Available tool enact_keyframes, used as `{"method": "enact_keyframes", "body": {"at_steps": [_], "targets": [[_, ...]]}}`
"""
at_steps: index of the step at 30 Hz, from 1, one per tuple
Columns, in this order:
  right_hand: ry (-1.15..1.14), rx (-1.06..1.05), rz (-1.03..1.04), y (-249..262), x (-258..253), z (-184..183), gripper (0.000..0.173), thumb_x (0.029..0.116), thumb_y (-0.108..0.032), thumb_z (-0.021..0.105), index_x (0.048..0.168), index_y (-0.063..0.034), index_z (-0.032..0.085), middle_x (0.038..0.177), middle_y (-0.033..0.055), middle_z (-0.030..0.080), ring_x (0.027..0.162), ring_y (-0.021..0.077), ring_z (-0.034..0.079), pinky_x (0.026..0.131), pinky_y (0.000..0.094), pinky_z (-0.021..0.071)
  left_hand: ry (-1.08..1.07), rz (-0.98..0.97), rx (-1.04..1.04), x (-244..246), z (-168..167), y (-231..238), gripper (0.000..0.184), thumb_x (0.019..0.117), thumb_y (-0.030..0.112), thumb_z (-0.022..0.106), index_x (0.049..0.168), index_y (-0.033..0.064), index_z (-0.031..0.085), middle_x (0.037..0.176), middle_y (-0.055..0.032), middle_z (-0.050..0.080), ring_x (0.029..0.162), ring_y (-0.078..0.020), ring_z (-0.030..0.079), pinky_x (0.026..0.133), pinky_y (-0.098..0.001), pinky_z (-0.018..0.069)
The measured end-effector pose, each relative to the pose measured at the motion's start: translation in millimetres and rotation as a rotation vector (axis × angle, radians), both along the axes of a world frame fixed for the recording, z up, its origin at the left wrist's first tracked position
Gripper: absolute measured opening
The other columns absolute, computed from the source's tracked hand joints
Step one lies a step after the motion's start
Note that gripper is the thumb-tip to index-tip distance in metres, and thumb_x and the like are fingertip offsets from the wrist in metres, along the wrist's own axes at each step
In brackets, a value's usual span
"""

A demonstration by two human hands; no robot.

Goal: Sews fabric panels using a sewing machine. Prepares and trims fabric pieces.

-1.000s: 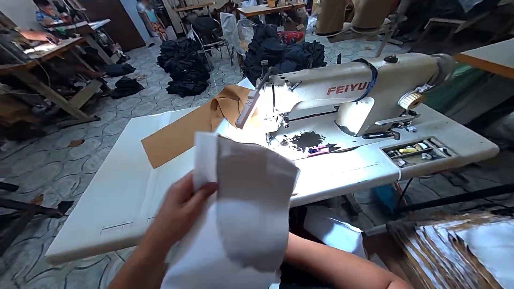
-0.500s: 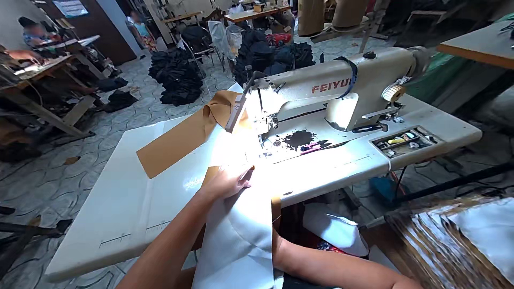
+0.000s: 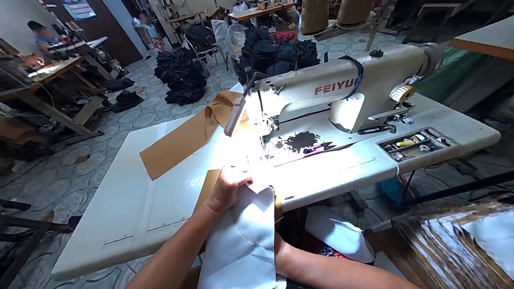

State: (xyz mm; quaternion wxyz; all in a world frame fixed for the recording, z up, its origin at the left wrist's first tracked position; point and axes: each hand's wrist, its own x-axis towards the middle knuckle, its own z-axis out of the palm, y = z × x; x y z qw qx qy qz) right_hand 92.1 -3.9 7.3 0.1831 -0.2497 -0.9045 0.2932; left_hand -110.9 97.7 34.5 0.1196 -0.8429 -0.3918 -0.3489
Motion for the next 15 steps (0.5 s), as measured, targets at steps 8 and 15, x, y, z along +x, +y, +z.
{"method": "enact_keyframes", "body": {"at_steps": [8,15], "targets": [[-0.138,-0.127,0.021,3,3,5,0.035,0.0994,-0.020,0.059,0.121,0.0044,0.069,0.122,0.0246,0.069,0.118,0.0372,0.065,0.102,0.0550,0.0464,-0.060,0.017,0.002,0,12,-20,0.026,0.0941,0.007,0.058,0.097,0.0132,0.083,0.103,-0.0090,0.079,0.100,-0.0250,0.074,0.100,-0.0486,0.0498],[-0.134,-0.122,0.045,3,1,0,0.034,0.0991,-0.022,0.061,0.121,0.0023,0.069,0.121,0.0231,0.070,0.116,0.0362,0.066,0.100,0.0563,0.0481,0.090,0.045,-0.311,-5,17,-26,0.025,0.0810,0.011,0.068,0.103,0.0048,0.079,0.095,-0.0169,0.074,0.091,-0.0373,0.071,0.083,-0.0581,0.0533]]}}
